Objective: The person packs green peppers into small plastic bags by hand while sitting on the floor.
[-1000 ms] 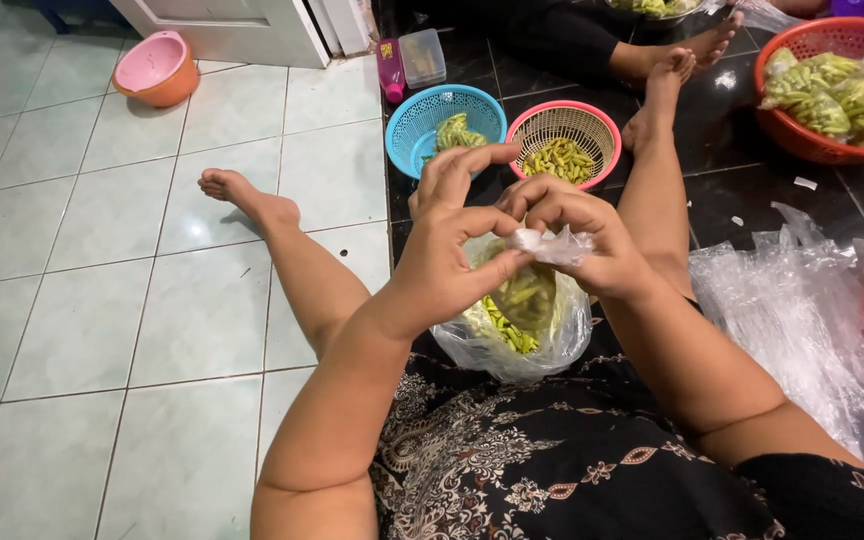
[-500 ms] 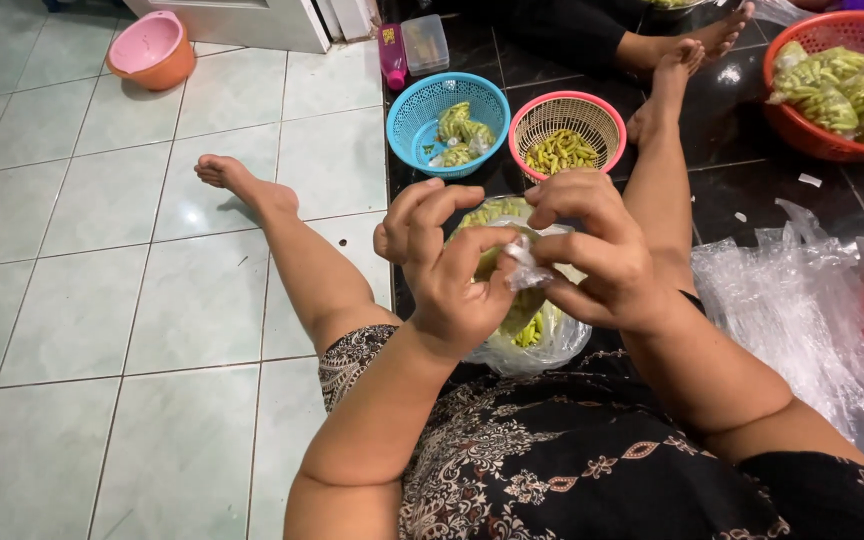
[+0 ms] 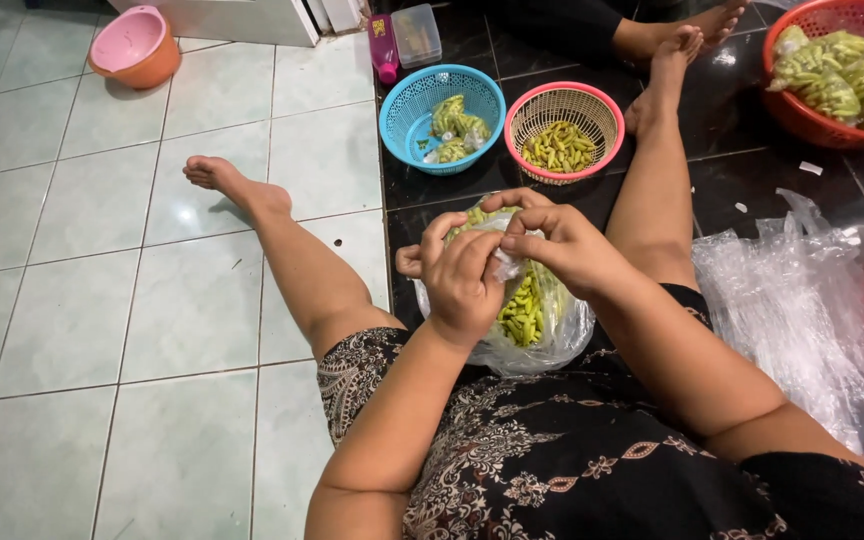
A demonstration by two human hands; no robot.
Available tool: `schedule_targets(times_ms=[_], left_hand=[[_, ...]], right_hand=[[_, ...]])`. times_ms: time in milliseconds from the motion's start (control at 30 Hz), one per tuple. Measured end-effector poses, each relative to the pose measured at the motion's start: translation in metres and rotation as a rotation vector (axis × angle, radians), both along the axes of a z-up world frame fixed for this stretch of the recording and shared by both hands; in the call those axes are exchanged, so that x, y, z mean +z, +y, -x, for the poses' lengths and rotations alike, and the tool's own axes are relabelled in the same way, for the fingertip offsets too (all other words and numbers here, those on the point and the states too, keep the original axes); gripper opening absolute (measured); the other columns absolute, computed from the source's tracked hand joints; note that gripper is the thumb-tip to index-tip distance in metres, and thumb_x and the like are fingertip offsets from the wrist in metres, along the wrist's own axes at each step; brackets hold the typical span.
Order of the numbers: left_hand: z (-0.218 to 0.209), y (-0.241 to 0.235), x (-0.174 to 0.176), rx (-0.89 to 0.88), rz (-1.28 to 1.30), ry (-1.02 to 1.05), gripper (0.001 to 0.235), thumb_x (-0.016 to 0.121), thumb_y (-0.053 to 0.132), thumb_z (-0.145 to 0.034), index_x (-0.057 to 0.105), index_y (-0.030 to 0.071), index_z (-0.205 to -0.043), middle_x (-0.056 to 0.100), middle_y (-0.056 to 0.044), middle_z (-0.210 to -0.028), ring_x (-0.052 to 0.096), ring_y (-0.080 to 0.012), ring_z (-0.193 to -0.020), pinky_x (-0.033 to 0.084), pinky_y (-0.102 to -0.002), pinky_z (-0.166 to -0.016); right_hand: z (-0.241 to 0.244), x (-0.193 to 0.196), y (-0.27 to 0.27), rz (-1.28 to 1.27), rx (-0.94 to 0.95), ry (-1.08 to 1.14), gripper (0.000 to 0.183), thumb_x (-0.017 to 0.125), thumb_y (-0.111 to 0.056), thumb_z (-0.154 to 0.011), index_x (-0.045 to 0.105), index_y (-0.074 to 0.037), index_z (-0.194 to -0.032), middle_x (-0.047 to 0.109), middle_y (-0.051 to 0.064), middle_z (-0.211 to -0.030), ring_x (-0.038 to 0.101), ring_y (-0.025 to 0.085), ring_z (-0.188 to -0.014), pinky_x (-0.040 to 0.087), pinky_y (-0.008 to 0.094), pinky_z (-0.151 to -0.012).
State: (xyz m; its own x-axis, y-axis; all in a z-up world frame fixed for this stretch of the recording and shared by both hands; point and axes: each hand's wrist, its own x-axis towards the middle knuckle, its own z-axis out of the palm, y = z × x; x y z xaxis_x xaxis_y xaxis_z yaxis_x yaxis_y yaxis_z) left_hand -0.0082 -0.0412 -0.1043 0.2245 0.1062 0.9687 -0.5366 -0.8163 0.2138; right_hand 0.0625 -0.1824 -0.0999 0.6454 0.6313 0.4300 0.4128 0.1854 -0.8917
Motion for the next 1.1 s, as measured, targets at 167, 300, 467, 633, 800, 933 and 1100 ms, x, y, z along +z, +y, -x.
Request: schedule_targets(times_ms=[167, 300, 467, 633, 800, 933, 1100], left_hand=[[0.004, -0.004, -0.054, 0.042, -0.008, 0.201, 0.015, 0.055, 0.009, -0.093, 0.068, 0.012, -0.1, 0.067, 0.0, -0.091, 0.064, -0.0292, -0.111, 0.034, -0.048, -0.096], [0.006, -0.009, -0.087, -0.167, 0.163, 0.311, 0.021, 0.055, 0.013, -0.091, 0.068, 0.007, -0.106, 0.067, -0.007, -0.096, 0.062, -0.0346, -0.107, 0.038, -0.047, -0.095], [0.009, -0.009, -0.084, -0.284, 0.267, 0.351, 0.043, 0.06, 0.043, -0.094, 0.065, 0.004, -0.109, 0.065, -0.011, -0.105, 0.059, -0.0377, -0.105, 0.04, -0.05, -0.094], [0.005, -0.003, -0.096, -0.26, 0.245, 0.388, 0.017, 0.08, 0.02, -0.083, 0.072, 0.012, -0.096, 0.074, -0.001, -0.1, 0.065, -0.0357, -0.104, 0.039, -0.045, -0.093], [-0.006, -0.005, -0.102, -0.235, 0.322, 0.373, 0.012, 0.08, 0.015, -0.084, 0.07, 0.013, -0.089, 0.074, -0.001, -0.094, 0.066, -0.0344, -0.099, 0.039, -0.046, -0.089], [-0.021, 0.011, -0.141, -0.093, 0.311, 0.384, 0.028, 0.065, 0.043, -0.095, 0.068, 0.017, -0.102, 0.068, -0.004, -0.112, 0.057, -0.0313, -0.112, 0.032, -0.049, -0.097], [-0.009, 0.05, -0.145, 0.242, 0.319, 0.453, 0.05, 0.048, 0.058, -0.098, 0.062, 0.011, -0.108, 0.058, -0.01, -0.127, 0.049, -0.0323, -0.125, 0.032, -0.053, -0.115]], right_hand=[[-0.009, -0.044, -0.001, 0.047, -0.03, 0.192, 0.022, 0.07, -0.013, -0.085, 0.064, 0.0, -0.069, 0.064, 0.022, -0.123, 0.061, 0.031, -0.114, 0.04, 0.047, -0.104], [-0.008, -0.065, -0.007, 0.143, -0.09, 0.036, 0.02, 0.074, -0.01, -0.082, 0.066, 0.0, -0.067, 0.065, 0.021, -0.124, 0.06, 0.039, -0.121, 0.041, 0.052, -0.106], [0.0, -0.055, -0.006, 0.237, -0.199, -0.28, 0.017, 0.074, -0.01, -0.079, 0.066, -0.005, -0.065, 0.064, 0.016, -0.129, 0.05, 0.044, -0.136, 0.037, 0.054, -0.112], [-0.001, -0.056, -0.004, 0.183, -0.165, -0.366, 0.011, 0.073, -0.009, -0.074, 0.066, -0.008, -0.065, 0.063, 0.015, -0.133, 0.047, 0.045, -0.14, 0.035, 0.057, -0.114], [-0.004, -0.058, 0.007, 0.134, -0.218, -0.348, 0.01, 0.071, -0.002, -0.077, 0.066, -0.003, -0.069, 0.059, 0.02, -0.137, 0.043, 0.048, -0.142, 0.033, 0.06, -0.116], [-0.025, -0.063, 0.023, 0.132, -0.258, -0.404, 0.015, 0.072, -0.005, -0.078, 0.061, -0.002, -0.067, 0.06, 0.023, -0.132, 0.049, 0.051, -0.134, 0.038, 0.061, -0.11], [-0.106, -0.046, 0.065, 0.112, -0.392, -0.476, 0.011, 0.068, 0.003, -0.08, 0.059, 0.005, -0.074, 0.05, 0.019, -0.139, 0.049, 0.037, -0.131, 0.042, 0.049, -0.113]])
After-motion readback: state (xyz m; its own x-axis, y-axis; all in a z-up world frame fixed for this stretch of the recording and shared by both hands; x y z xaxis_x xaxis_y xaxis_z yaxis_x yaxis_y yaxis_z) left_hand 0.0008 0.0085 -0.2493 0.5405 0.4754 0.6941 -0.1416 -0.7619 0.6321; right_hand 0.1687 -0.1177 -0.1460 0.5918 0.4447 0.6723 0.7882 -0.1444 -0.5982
